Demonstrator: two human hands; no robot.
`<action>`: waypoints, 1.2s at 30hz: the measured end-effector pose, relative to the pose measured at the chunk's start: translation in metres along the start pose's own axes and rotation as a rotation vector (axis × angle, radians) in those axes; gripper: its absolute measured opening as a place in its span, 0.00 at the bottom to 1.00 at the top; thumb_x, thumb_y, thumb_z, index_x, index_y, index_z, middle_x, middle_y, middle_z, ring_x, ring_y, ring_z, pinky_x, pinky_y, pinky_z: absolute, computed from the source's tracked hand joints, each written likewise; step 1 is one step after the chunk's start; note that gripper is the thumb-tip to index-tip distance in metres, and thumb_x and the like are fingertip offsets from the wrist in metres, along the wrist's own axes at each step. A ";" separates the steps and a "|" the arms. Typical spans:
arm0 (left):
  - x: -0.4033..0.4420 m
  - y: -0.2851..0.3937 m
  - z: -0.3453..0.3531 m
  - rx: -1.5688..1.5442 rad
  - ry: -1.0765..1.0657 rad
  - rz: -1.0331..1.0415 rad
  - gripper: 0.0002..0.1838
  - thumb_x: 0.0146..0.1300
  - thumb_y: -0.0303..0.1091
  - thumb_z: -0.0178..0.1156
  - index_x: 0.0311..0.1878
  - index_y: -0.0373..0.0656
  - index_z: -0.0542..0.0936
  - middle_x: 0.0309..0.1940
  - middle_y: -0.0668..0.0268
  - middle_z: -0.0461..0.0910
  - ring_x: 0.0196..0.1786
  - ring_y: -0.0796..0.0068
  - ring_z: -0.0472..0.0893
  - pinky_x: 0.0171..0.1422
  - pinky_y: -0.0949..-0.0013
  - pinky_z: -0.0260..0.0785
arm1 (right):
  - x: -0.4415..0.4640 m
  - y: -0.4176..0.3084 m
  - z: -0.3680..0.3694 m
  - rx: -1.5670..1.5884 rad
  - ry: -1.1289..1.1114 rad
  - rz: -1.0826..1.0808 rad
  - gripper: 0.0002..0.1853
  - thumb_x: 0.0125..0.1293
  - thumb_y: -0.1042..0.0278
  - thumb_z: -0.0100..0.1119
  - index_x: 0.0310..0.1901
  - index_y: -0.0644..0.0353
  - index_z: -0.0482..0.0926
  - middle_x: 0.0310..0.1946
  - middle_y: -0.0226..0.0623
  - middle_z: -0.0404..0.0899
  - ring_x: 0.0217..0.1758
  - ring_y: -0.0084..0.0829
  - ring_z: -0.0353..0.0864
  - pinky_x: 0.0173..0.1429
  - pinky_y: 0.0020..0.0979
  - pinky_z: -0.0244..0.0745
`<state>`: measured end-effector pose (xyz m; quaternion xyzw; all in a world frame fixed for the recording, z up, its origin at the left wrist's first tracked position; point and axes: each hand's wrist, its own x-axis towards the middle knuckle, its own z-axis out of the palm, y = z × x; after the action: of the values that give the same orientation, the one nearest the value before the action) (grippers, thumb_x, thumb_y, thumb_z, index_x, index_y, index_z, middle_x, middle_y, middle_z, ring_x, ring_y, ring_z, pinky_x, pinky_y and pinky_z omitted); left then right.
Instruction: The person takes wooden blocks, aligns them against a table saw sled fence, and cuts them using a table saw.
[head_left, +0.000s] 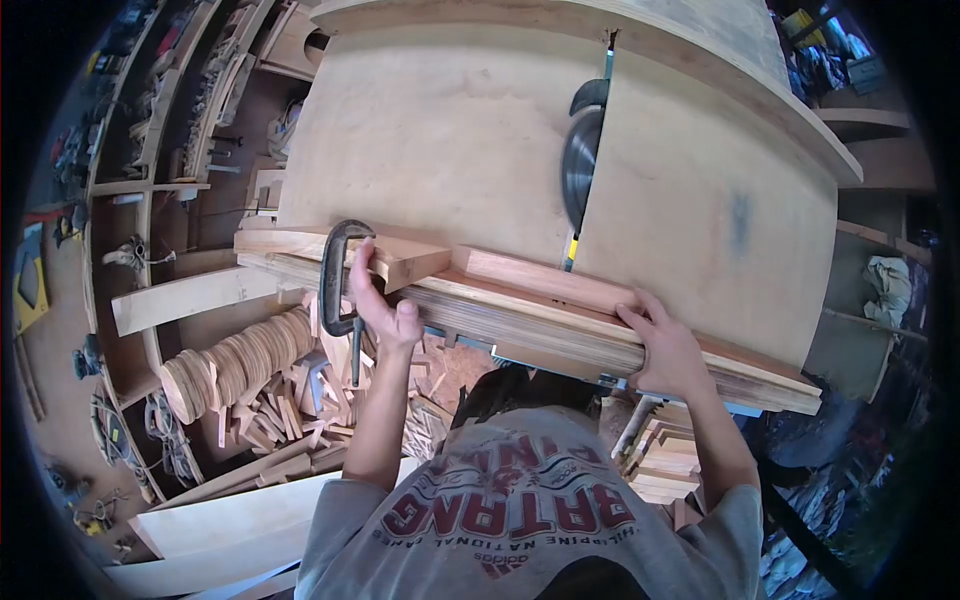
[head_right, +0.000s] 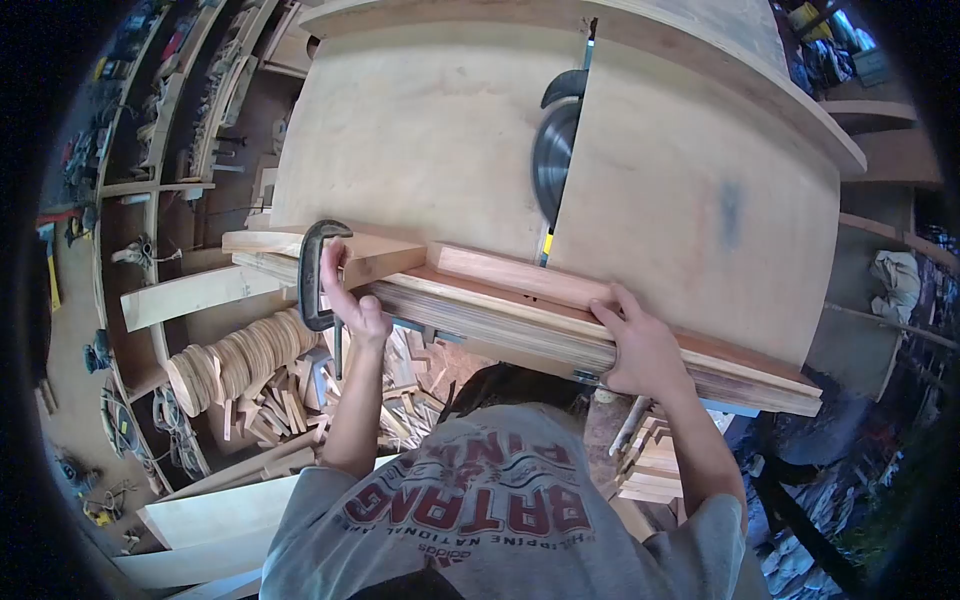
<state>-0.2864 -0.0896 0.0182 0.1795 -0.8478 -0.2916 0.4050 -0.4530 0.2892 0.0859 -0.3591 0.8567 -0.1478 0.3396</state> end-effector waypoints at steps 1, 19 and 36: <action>-0.001 -0.003 0.003 -0.001 0.000 -0.003 0.51 0.75 0.73 0.47 0.74 0.26 0.70 0.70 0.43 0.75 0.71 0.43 0.75 0.77 0.46 0.65 | 0.000 0.000 0.000 -0.002 -0.002 0.002 0.52 0.32 0.70 0.77 0.71 0.57 0.79 0.77 0.51 0.66 0.68 0.54 0.80 0.71 0.45 0.80; 0.069 -0.001 0.053 0.050 0.031 0.173 0.44 0.75 0.70 0.50 0.64 0.30 0.82 0.60 0.47 0.85 0.64 0.40 0.82 0.72 0.45 0.71 | 0.045 0.025 -0.038 -0.039 0.050 -0.020 0.50 0.31 0.67 0.76 0.69 0.52 0.81 0.75 0.48 0.70 0.68 0.51 0.81 0.71 0.44 0.80; 0.119 -0.009 0.105 0.056 0.039 0.179 0.38 0.72 0.64 0.57 0.65 0.36 0.81 0.60 0.51 0.84 0.65 0.42 0.80 0.72 0.45 0.69 | 0.096 0.059 -0.081 0.070 0.058 -0.038 0.48 0.32 0.70 0.72 0.67 0.55 0.81 0.67 0.48 0.76 0.70 0.51 0.78 0.74 0.44 0.77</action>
<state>-0.4407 -0.1241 0.0289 0.1199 -0.8603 -0.2268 0.4406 -0.5880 0.2631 0.0695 -0.3587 0.8534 -0.1946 0.3242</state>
